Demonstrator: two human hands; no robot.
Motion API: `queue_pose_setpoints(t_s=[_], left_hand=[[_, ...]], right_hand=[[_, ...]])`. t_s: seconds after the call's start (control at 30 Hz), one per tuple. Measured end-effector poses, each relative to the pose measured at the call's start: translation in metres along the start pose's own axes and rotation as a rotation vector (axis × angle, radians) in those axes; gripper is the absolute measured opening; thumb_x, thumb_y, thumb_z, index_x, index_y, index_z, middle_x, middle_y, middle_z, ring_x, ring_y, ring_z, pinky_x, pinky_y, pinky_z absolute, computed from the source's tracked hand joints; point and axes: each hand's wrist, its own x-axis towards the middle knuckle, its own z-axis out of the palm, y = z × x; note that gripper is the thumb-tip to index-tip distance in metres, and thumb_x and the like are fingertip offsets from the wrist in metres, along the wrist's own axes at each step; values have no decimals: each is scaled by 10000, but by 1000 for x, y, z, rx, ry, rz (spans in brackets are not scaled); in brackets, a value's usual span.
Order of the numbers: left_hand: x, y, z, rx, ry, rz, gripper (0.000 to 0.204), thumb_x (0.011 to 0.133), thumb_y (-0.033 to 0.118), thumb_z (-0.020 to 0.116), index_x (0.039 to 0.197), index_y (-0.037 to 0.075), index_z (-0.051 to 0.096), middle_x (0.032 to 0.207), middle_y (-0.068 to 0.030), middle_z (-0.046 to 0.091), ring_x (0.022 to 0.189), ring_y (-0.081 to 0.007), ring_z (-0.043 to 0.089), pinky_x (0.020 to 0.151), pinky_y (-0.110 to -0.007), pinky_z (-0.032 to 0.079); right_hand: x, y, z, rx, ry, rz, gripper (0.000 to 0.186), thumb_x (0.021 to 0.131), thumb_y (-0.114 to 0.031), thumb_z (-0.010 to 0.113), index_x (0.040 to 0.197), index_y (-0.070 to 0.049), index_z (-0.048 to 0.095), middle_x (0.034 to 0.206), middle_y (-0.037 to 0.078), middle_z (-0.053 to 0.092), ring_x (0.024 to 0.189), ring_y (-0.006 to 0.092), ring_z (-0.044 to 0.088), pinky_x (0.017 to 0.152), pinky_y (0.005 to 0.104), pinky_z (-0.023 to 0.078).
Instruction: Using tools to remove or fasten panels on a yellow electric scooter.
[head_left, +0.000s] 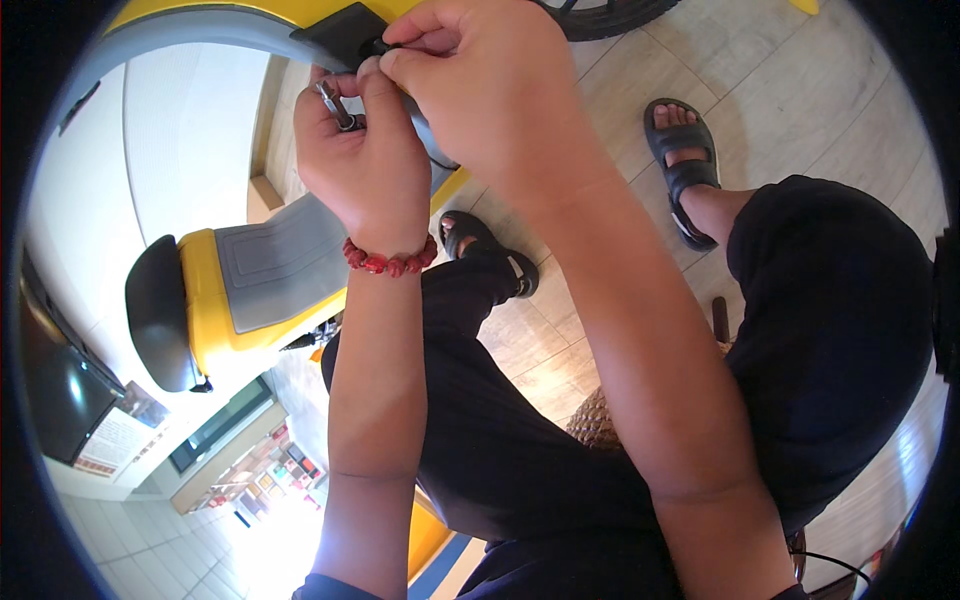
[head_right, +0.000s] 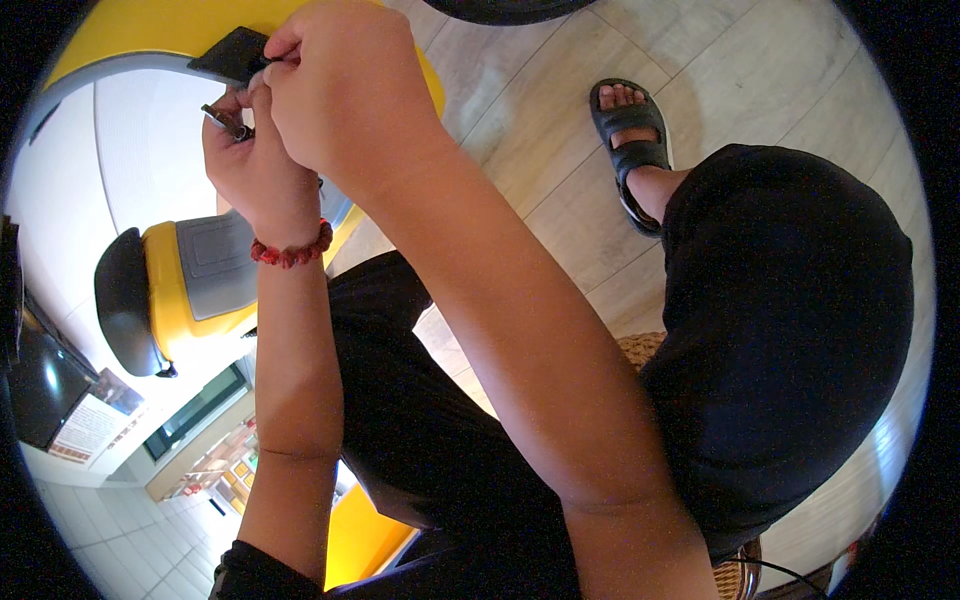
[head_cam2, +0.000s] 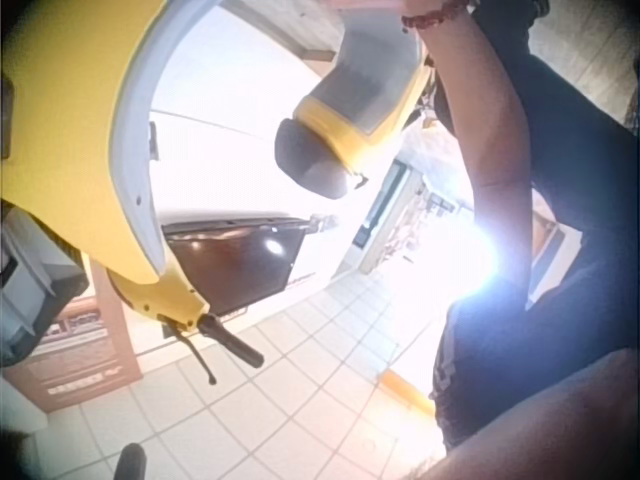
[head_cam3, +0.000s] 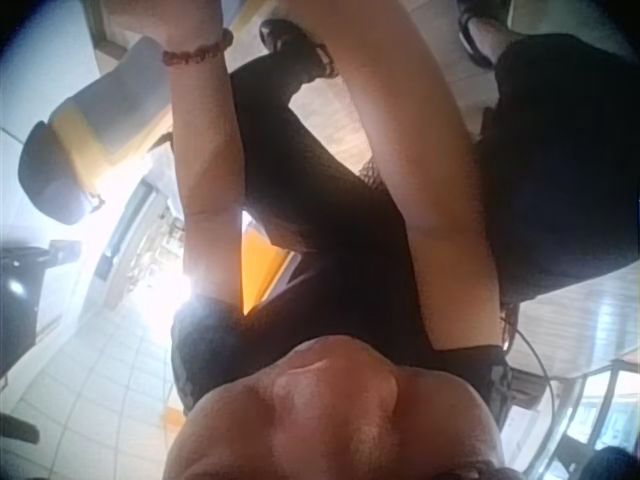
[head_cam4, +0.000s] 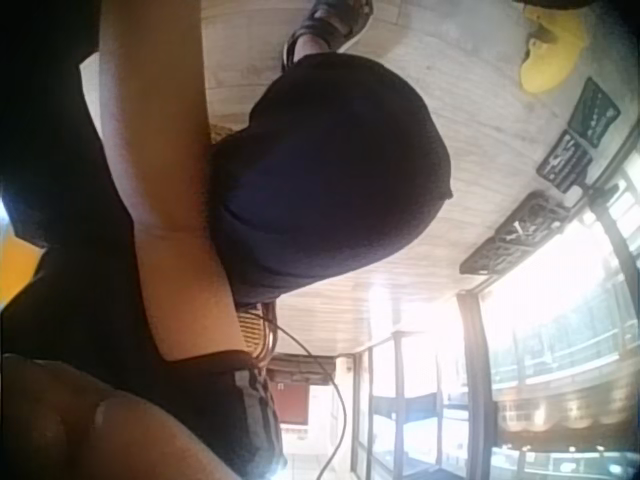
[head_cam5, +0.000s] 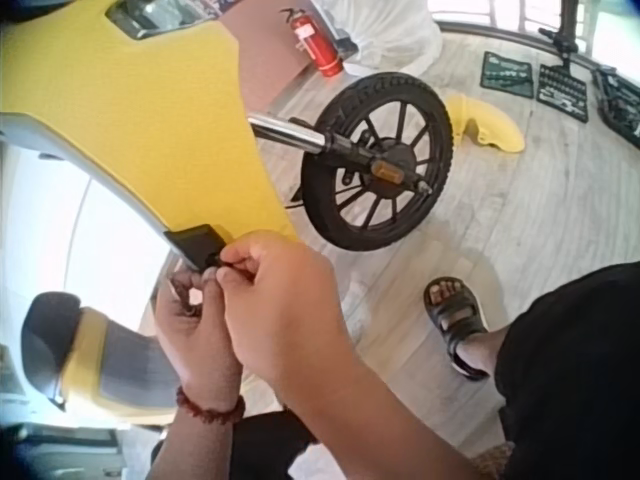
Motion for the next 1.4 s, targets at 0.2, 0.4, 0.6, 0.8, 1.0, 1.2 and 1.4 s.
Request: queue_pose_setpoints(t_s=[0.2, 0.4, 0.6, 0.8, 1.0, 1.2, 1.4], left_hand=[[1, -4, 0, -15, -10, -6, 164, 829, 132, 647, 771, -11, 591, 1010, -218, 653, 993, -232, 623, 801, -311, 460], [3, -16, -4, 3, -2, 43, 146, 817, 132, 648, 782, -5, 609, 989, -228, 649, 1106, -321, 579, 871, -349, 441], [2, -10, -3, -32, -9, -6, 155, 811, 139, 658, 799, -8, 610, 909, -194, 659, 1028, -299, 624, 816, -333, 467], [2, -10, -2, 16, 5, 52, 145, 810, 121, 655, 815, -13, 599, 935, -210, 658, 1019, -295, 629, 806, -328, 472], [1, -12, -2, 12, 17, 89, 152, 787, 107, 681, 832, -1, 584, 1023, -232, 636, 1009, -311, 623, 798, -336, 475], [-2, -1, -5, 223, 109, 261, 198, 736, 90, 719, 900, 37, 621, 888, -120, 613, 792, -245, 578, 667, -314, 465], [-1, -12, -1, 35, 60, 183, 256, 751, 126, 751, 961, 31, 640, 855, -47, 603, 631, -84, 506, 558, -218, 421]], right_hand=[[4, -2, -3, -24, -38, -10, 156, 773, -73, 629, 874, 43, 658, 806, 199, 666, 773, 299, 663, 702, 332, 513], [1, -16, 0, -11, -35, 117, 160, 767, -65, 638, 874, 53, 657, 804, 193, 672, 759, 278, 669, 698, 313, 512], [-1, -29, -6, 8, -67, 152, 167, 767, -57, 642, 893, 52, 657, 802, 190, 674, 757, 276, 671, 696, 307, 512], [2, -14, 5, -81, 48, 65, 142, 773, -50, 631, 873, 49, 653, 782, 187, 670, 743, 276, 669, 691, 307, 508], [-2, -7, 8, -64, 47, 91, 153, 827, -106, 603, 844, 40, 645, 785, 174, 662, 739, 248, 656, 685, 309, 495], [-6, -1, 13, -48, 166, -91, 142, 756, -73, 630, 846, 26, 677, 747, 170, 663, 672, 271, 655, 655, 326, 511], [-8, 1, 13, 29, 182, 24, 143, 761, -67, 650, 854, 39, 671, 707, 146, 659, 626, 204, 640, 606, 285, 487]])
